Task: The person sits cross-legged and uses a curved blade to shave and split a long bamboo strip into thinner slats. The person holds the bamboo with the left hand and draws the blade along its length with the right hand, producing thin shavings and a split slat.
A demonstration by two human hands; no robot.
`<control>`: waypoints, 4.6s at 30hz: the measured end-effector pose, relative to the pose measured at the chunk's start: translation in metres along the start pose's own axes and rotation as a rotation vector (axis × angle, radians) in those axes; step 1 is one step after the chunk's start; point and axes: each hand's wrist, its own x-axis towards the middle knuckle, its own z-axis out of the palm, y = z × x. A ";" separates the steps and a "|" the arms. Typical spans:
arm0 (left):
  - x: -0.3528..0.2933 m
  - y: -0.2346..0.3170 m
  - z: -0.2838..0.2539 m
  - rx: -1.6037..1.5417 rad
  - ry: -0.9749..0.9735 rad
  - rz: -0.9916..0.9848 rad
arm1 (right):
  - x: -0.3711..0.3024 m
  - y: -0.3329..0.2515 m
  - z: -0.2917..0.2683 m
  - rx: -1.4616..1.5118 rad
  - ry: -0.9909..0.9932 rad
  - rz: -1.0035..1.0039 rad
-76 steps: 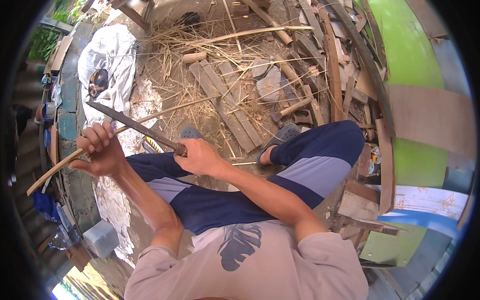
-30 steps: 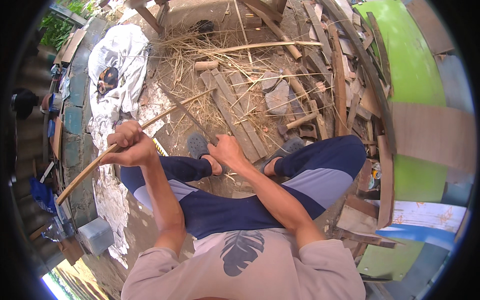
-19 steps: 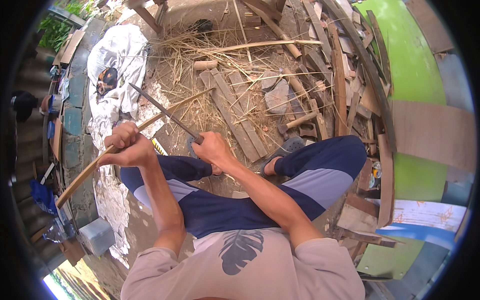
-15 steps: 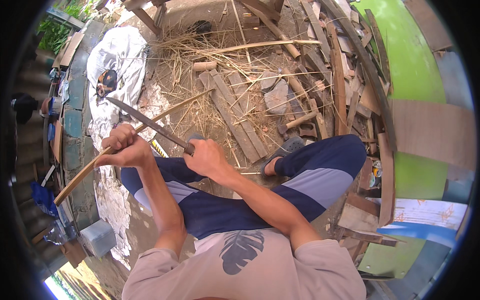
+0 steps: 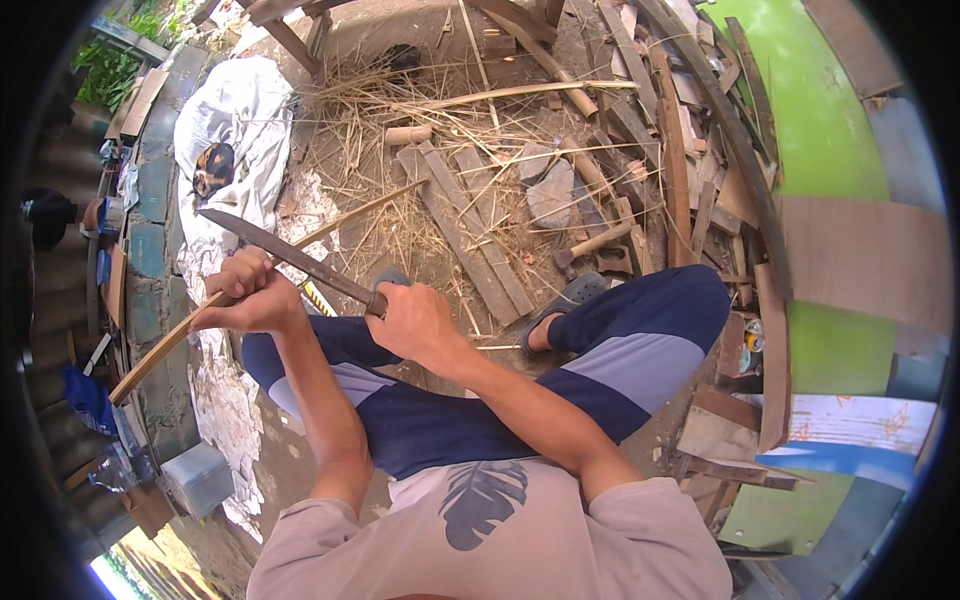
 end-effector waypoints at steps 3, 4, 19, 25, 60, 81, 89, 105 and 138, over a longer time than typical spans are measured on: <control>0.002 -0.001 0.001 0.005 -0.034 -0.005 | 0.016 0.034 0.015 0.035 0.027 0.068; 0.002 -0.001 0.001 -0.007 -0.033 -0.014 | 0.033 0.072 0.022 0.025 0.001 0.247; 0.009 -0.005 0.002 -0.123 -0.119 -0.072 | 0.079 0.167 0.041 -0.096 -0.026 0.411; 0.002 0.000 0.006 -0.054 -0.132 -0.053 | 0.107 0.189 -0.002 -0.202 -0.297 0.546; 0.053 0.020 0.006 0.101 0.106 -0.202 | 0.061 0.250 0.037 -0.051 -0.222 0.629; 0.043 0.000 -0.031 0.029 0.011 -0.073 | 0.071 0.239 -0.042 0.046 0.099 0.701; 0.031 0.010 -0.019 0.010 0.119 -0.276 | 0.023 0.163 0.033 -0.014 -0.050 0.383; 0.037 -0.009 -0.016 0.046 0.097 -0.323 | 0.029 0.127 0.046 0.042 -0.106 0.344; 0.051 -0.022 -0.049 -0.312 -0.217 -0.414 | 0.044 0.255 0.070 -0.065 -0.070 0.657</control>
